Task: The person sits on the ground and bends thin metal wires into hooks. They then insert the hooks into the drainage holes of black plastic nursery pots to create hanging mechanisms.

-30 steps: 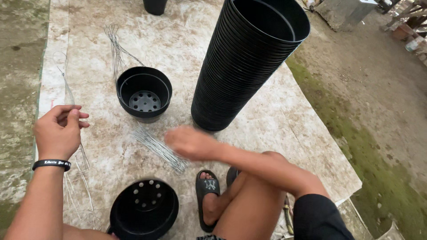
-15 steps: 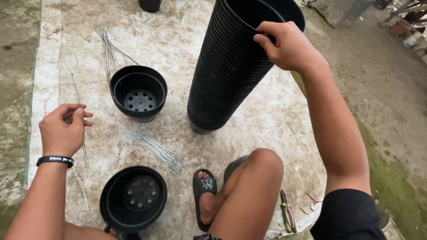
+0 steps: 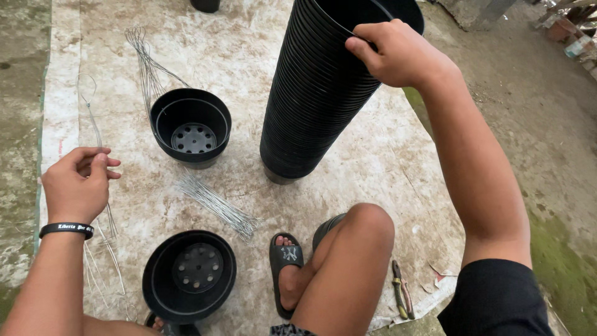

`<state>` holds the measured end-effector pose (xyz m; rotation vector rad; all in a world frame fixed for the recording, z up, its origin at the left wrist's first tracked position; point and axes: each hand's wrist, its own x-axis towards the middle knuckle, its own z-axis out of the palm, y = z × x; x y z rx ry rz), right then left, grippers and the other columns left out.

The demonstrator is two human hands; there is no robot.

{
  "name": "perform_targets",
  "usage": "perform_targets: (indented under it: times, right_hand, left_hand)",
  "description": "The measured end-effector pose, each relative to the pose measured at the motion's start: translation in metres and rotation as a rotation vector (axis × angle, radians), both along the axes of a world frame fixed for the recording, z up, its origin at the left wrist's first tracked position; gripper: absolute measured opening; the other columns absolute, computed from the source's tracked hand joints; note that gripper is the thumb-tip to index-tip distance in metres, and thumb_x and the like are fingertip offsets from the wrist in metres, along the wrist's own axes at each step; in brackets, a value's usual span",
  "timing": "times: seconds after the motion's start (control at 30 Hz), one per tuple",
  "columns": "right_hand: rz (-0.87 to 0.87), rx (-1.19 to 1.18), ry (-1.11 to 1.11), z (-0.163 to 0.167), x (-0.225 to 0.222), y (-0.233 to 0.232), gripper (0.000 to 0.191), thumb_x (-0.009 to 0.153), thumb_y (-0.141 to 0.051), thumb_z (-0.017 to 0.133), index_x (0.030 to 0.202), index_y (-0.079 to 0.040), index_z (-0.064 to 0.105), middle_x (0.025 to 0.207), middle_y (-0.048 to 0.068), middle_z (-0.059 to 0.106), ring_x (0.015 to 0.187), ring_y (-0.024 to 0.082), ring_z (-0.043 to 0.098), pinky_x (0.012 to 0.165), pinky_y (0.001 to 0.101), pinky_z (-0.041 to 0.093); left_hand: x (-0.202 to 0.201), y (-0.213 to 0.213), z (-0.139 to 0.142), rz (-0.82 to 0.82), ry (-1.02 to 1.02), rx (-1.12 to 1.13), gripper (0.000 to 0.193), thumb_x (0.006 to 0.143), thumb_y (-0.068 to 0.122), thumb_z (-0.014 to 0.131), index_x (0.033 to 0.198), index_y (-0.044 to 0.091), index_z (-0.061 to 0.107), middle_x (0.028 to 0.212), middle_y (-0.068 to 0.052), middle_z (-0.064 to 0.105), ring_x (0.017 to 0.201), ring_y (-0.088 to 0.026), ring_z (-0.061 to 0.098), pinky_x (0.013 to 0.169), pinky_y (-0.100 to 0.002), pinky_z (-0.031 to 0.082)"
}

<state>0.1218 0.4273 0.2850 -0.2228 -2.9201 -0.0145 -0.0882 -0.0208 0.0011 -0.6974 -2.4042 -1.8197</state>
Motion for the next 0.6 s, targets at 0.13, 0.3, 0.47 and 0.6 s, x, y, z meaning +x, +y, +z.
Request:
perform_targets:
  times: [0.13,0.3,0.47,0.6]
  right_hand:
    - [-0.032,-0.049,0.025,-0.0036,-0.0009,0.0025,0.037,0.111,-0.028,0.049,0.103,-0.001,0.072,0.072,0.019,0.066,0.063,0.034,0.062,0.066,0.0460,0.050]
    - [0.007,-0.103,0.073,-0.0042,0.0015,0.0058,0.032,0.110,-0.026,0.051,0.105,-0.002,0.071,0.072,0.017,0.065,0.065,0.032,0.063,0.067,0.0449,0.051]
    - [0.019,-0.041,0.044,-0.0045,0.0035,0.0031,0.032,0.108,-0.023,0.055,0.090,0.001,0.067,0.069,0.020,0.060,0.062,0.036,0.058,0.065,0.0475,0.048]
    - [0.025,-0.057,0.050,-0.0033,0.0033,0.0018,0.032,0.108,-0.023,0.055,0.087,0.000,0.065,0.067,0.020,0.059,0.059,0.036,0.056,0.062,0.0473,0.046]
  left_hand:
    - [0.0011,-0.0002,0.0029,0.027,-0.021,-0.029,0.017,0.110,0.002,0.057,0.117,-0.008,0.068,0.102,-0.014,0.075,0.085,-0.018,0.074,0.072,-0.027,0.056]
    - [0.0022,0.0002,0.0047,0.025,-0.010,-0.044,0.016,0.111,0.002,0.057,0.117,-0.008,0.068,0.101,-0.014,0.075,0.085,-0.018,0.074,0.071,-0.026,0.055]
    - [0.0024,-0.0005,0.0035,0.032,-0.005,-0.048,0.016,0.110,0.002,0.057,0.117,-0.008,0.068,0.101,-0.014,0.075,0.084,-0.018,0.074,0.070,-0.027,0.055]
    - [0.0014,-0.0006,0.0015,0.024,-0.007,-0.021,0.016,0.111,0.002,0.057,0.117,-0.008,0.067,0.101,-0.014,0.075,0.084,-0.017,0.073,0.070,-0.027,0.055]
